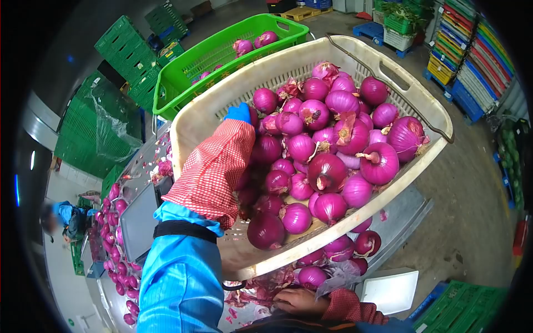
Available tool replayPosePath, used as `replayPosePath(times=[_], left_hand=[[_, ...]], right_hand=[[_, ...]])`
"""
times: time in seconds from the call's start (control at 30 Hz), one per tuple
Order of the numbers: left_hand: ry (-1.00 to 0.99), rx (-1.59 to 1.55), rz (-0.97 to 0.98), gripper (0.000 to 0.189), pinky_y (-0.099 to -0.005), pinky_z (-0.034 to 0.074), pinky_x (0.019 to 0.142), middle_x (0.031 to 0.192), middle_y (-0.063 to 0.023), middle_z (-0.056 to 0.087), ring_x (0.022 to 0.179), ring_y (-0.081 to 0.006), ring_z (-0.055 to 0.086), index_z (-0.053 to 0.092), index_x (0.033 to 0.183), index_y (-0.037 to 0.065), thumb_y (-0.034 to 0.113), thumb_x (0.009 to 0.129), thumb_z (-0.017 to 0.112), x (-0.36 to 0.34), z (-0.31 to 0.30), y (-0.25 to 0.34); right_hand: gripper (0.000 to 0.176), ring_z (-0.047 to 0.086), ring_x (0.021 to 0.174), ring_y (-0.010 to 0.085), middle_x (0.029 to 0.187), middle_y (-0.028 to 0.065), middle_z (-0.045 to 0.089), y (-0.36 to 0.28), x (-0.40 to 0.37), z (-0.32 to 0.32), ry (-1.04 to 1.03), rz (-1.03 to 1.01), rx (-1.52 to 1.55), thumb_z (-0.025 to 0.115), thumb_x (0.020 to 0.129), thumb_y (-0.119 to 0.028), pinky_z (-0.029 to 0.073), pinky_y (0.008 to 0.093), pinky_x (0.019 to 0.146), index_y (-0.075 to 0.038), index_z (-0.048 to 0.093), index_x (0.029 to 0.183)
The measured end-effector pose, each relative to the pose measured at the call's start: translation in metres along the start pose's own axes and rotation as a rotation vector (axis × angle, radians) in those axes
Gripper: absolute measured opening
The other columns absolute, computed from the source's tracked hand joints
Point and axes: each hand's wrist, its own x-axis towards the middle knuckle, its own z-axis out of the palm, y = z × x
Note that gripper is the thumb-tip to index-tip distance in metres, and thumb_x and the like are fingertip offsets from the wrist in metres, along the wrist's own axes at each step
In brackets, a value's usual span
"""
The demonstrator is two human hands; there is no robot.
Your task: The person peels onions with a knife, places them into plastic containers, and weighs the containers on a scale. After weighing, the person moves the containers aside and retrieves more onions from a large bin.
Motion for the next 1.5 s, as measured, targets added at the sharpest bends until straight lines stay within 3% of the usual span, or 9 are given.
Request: replayPosePath(times=[0.23, 0.37, 0.5, 0.7, 1.07, 1.2, 1.3, 1.43, 1.5], left_hand=[[-0.09, -0.178, 0.056, 0.086, -0.0425, 0.053, 0.095, 0.116, -0.0218, 0.063, 0.108, -0.0346, 0.063, 0.049, 0.133, 0.008, 0.035, 0.059, 0.084, -0.039, -0.053, -0.001], [-0.326, -1.272, 0.291, 0.084, -0.0414, 0.06, 0.072, 0.127, -0.0123, 0.055, 0.108, -0.0282, 0.061, 0.039, 0.141, 0.014, 0.019, 0.069, 0.083, -0.114, -0.08, -0.044], [-0.531, -1.704, 0.318, 0.085, -0.0352, 0.057, 0.072, 0.124, -0.0111, 0.055, 0.107, -0.0266, 0.061, 0.038, 0.141, 0.009, 0.027, 0.071, 0.084, -0.248, -0.118, -0.058], [-0.316, -1.477, 0.483, 0.08, -0.0351, 0.042, 0.105, 0.134, -0.0108, 0.052, 0.121, -0.0208, 0.053, 0.043, 0.137, 0.003, 0.026, 0.073, 0.084, -0.374, -0.111, -0.079], [-0.307, -1.387, 0.362, 0.074, -0.0357, 0.043, 0.103, 0.131, -0.0112, 0.054, 0.117, -0.0198, 0.054, 0.044, 0.136, 0.001, 0.014, 0.073, 0.082, -0.472, -0.075, -0.11], [-0.287, -1.466, 0.447, 0.077, -0.0352, 0.043, 0.103, 0.135, -0.0128, 0.051, 0.12, -0.0216, 0.053, 0.041, 0.139, 0.001, 0.016, 0.075, 0.082, -0.484, -0.075, -0.129], [-0.372, -1.433, 0.238, 0.08, -0.0349, 0.043, 0.103, 0.135, -0.0133, 0.051, 0.12, -0.0215, 0.053, 0.039, 0.141, 0.0, 0.019, 0.076, 0.081, -0.486, -0.071, -0.127], [-0.473, -1.605, 0.197, 0.096, -0.0364, 0.043, 0.104, 0.141, -0.0155, 0.047, 0.122, -0.0235, 0.053, 0.028, 0.15, 0.002, 0.023, 0.074, 0.083, -0.485, -0.053, -0.13], [-0.45, -1.528, 0.381, 0.107, -0.0398, 0.038, 0.108, 0.146, -0.0167, 0.041, 0.129, -0.0284, 0.047, 0.026, 0.151, 0.002, 0.028, 0.068, 0.088, -0.489, -0.044, -0.132]], right_hand=[[0.029, 0.064, 0.099, 0.0314, 0.105, 0.0146, 0.065, -0.016, -0.008, -0.006, 0.083, -0.02, 0.054, 0.055, 0.097, -0.028, 0.051, 0.0394, 0.086, -0.003, 0.062, 0.11], [0.023, 0.067, 0.091, 0.0257, 0.097, 0.011, 0.068, -0.055, -0.018, -0.019, 0.234, -0.054, 0.129, 0.059, 0.096, -0.024, 0.052, 0.0353, 0.08, -0.005, 0.065, 0.107], [0.019, 0.067, 0.077, 0.0221, 0.088, 0.0125, 0.067, -0.078, -0.017, -0.025, 0.61, -0.178, 0.099, 0.059, 0.096, -0.016, 0.053, 0.0338, 0.067, 0.0, 0.067, 0.103], [0.019, 0.064, 0.072, 0.0324, 0.084, 0.0135, 0.06, -0.159, 0.0, -0.052, 0.927, -0.277, -0.539, 0.064, 0.08, -0.001, 0.051, 0.04, 0.062, -0.003, 0.063, 0.099], [0.016, 0.063, 0.07, 0.0266, 0.079, 0.0081, 0.056, -0.178, 0.02, 0.003, 0.98, -0.268, -0.855, 0.066, 0.086, -0.013, 0.051, 0.0363, 0.06, -0.006, 0.064, 0.099], [0.023, 0.066, 0.076, 0.0282, 0.09, 0.0111, 0.063, -0.137, 0.008, 0.009, 0.903, -0.155, -0.772, 0.07, 0.084, -0.018, 0.052, 0.0375, 0.061, -0.007, 0.064, 0.104], [0.035, 0.066, 0.075, 0.0253, 0.09, 0.0119, 0.063, -0.15, 0.003, 0.024, 0.952, -0.221, -0.603, 0.072, 0.083, -0.018, 0.053, 0.0348, 0.066, -0.005, 0.061, 0.114], [0.055, 0.061, 0.078, 0.0159, 0.089, 0.0079, 0.059, -0.158, 0.01, 0.044, 0.711, -0.186, 0.096, 0.071, 0.087, -0.022, 0.05, 0.029, 0.073, -0.003, 0.045, 0.131], [0.05, 0.055, 0.064, 0.0135, 0.086, 0.0054, 0.057, -0.146, 0.016, 0.047, 0.747, -0.26, 0.393, 0.065, 0.094, -0.028, 0.048, 0.0302, 0.056, -0.003, 0.044, 0.131]])
